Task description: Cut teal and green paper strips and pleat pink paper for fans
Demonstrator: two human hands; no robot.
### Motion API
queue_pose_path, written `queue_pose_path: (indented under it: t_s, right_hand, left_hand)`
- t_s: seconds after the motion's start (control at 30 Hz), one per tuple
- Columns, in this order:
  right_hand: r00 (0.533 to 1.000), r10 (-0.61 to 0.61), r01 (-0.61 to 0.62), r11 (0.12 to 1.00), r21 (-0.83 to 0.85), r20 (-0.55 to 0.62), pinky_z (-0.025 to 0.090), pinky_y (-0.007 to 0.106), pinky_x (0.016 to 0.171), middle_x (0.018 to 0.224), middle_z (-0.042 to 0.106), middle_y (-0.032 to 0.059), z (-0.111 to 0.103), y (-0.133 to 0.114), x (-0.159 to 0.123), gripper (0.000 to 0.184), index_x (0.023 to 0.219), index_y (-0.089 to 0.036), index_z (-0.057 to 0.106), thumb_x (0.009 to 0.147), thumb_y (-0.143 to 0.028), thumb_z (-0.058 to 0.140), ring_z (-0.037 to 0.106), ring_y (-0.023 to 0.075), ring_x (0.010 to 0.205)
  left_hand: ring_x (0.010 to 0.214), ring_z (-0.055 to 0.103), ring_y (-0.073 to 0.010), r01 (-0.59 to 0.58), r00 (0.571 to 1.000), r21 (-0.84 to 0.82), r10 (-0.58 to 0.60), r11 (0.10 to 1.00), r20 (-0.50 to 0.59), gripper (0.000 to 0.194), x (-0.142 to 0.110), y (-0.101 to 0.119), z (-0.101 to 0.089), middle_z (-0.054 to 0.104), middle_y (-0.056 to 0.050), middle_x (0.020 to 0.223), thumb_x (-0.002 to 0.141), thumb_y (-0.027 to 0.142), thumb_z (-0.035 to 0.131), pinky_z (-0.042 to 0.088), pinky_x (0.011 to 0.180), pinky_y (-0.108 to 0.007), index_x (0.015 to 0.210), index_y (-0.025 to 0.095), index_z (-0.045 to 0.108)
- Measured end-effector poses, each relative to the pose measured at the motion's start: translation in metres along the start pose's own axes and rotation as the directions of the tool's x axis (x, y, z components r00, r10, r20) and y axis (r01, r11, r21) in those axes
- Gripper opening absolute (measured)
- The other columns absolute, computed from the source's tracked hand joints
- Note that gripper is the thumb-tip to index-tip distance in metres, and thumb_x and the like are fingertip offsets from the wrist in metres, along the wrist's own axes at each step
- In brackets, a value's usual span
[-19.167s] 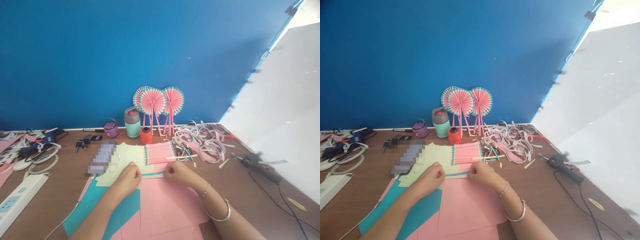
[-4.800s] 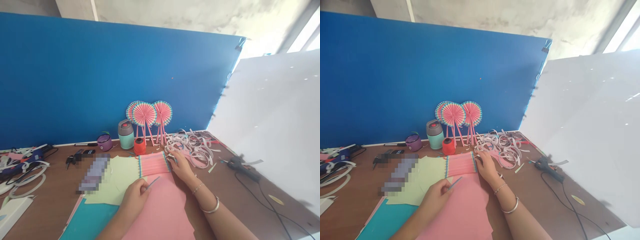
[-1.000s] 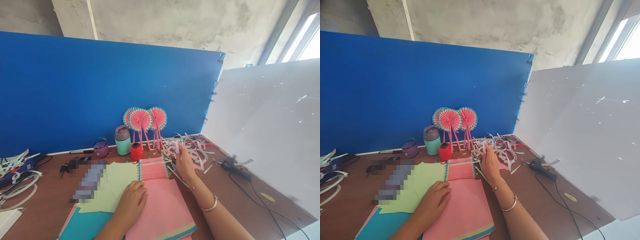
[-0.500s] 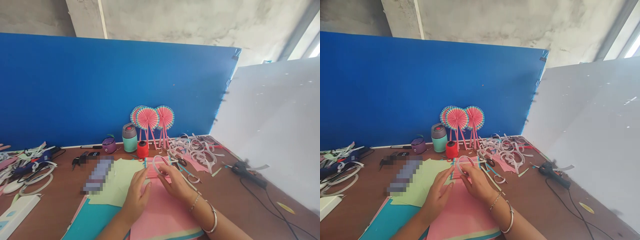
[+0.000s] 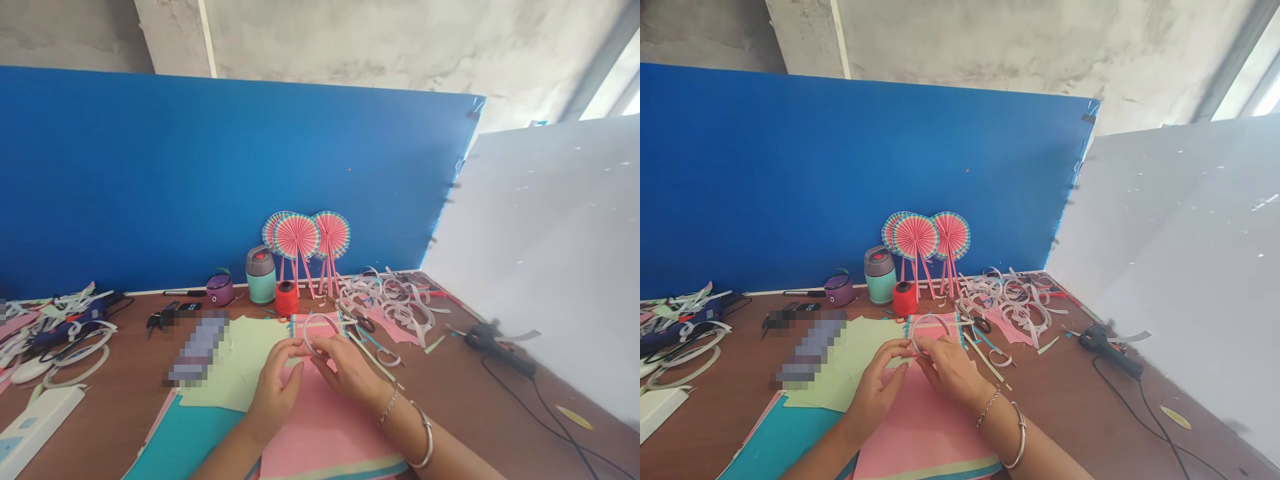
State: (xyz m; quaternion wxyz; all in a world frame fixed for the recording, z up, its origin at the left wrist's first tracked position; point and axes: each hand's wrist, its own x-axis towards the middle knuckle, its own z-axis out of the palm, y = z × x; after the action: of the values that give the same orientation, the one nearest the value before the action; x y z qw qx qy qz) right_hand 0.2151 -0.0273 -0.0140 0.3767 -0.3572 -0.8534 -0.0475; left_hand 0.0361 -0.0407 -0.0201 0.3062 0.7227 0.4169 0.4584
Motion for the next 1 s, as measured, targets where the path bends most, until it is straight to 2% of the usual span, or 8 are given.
queue_pose_path:
  t_s: [0.13,0.27,0.4,0.53,0.63,0.73,0.87,1.0]
  right_hand:
    - [0.999,-0.025,0.026,0.999,-0.022,0.025,0.042,0.027,0.062,0.074,0.065,0.0027,0.001,-0.002,0.001,0.024,0.113,-0.019,0.041,0.089,-0.019,0.042,0.058,0.0155,0.062]
    - [1.0,0.006,-0.006,0.999,-0.044,0.01,0.04,0.026,0.062,0.072,0.066,0.0034,0.005,-0.001,0.002,0.022,0.11,-0.018,0.046,0.09,-0.026,0.044,0.06,0.0151,0.061]
    - [0.992,0.126,-0.121,0.986,-0.112,0.033,0.035,0.024,0.058,0.057,0.062,0.0012,0.008,0.004,0.001,0.023,0.083,-0.018,0.059,0.087,-0.039,0.049,0.055,0.0136,0.052]
    - [0.948,0.308,-0.303,0.951,-0.063,0.082,0.031,0.022,0.052,0.048,0.053,-0.0016,0.002,0.006,0.0,0.036,0.062,-0.018,0.057,0.079,-0.05,0.056,0.048,0.0121,0.049]
    - [0.923,0.345,-0.364,0.927,0.093,0.168,0.032,0.021,0.051,0.053,0.052,-0.003,-0.007,0.006,0.003,0.034,0.066,-0.018,0.056,0.085,-0.045,0.05,0.045,0.0106,0.051]
    - [0.927,0.32,-0.354,0.917,0.183,0.194,0.037,0.023,0.061,0.056,0.051,-0.0029,-0.016,0.009,0.005,0.038,0.062,-0.018,0.052,0.092,-0.034,0.036,0.044,0.0105,0.055]
    - [0.921,0.356,-0.382,0.903,0.194,0.158,0.038,0.029,0.075,0.063,0.056,-0.0011,-0.025,0.019,0.005,0.032,0.062,-0.018,0.052,0.089,-0.03,0.042,0.048,0.0132,0.065]
    - [0.88,0.428,-0.47,0.848,0.246,0.207,0.04,0.028,0.069,0.061,0.055,-0.0002,-0.04,0.029,0.005,0.029,0.061,-0.018,0.055,0.086,-0.028,0.044,0.049,0.0138,0.065]
  left_hand:
    - [0.104,0.054,-0.0229,0.039,0.997,-0.006,-0.039,0.999,-0.067,0.012,0.003,-0.002,0.002,0.058,-0.008,0.102,0.082,0.031,0.052,0.042,0.092,-0.04,0.075,0.021,0.055]
    - [0.097,0.055,-0.0212,0.037,0.996,-0.017,-0.038,0.999,-0.075,0.015,0.002,0.0,0.002,0.058,-0.006,0.094,0.084,0.032,0.048,0.045,0.085,-0.036,0.074,0.022,0.053]
    - [0.086,0.057,-0.0181,0.025,0.994,-0.024,-0.027,0.999,-0.104,0.015,-0.001,0.005,-0.002,0.059,-0.003,0.082,0.086,0.031,0.044,0.046,0.079,-0.03,0.077,0.021,0.051]
    - [0.079,0.057,-0.0164,0.047,0.986,0.02,-0.044,0.999,-0.16,0.015,-0.001,0.006,-0.008,0.058,-0.002,0.077,0.086,0.031,0.044,0.046,0.074,-0.027,0.079,0.02,0.051]
    - [0.081,0.056,-0.0167,0.07,0.975,0.035,-0.061,0.997,-0.213,0.016,0.001,0.006,-0.013,0.058,-0.002,0.079,0.086,0.032,0.045,0.045,0.073,-0.026,0.08,0.02,0.051]
    - [0.08,0.056,-0.0167,0.083,0.961,0.052,-0.066,0.995,-0.269,0.015,0.005,0.006,-0.019,0.058,-0.002,0.077,0.086,0.032,0.045,0.045,0.074,-0.027,0.079,0.02,0.051]
    - [0.08,0.054,-0.0166,0.107,0.94,0.04,-0.088,0.993,-0.329,0.016,0.011,0.003,-0.026,0.056,-0.001,0.076,0.085,0.035,0.046,0.043,0.077,-0.028,0.078,0.02,0.05]
    - [0.08,0.054,-0.0181,0.194,0.912,0.038,-0.166,0.98,-0.376,0.02,0.015,-0.005,-0.033,0.057,-0.002,0.079,0.083,0.039,0.046,0.043,0.075,-0.03,0.079,0.02,0.051]
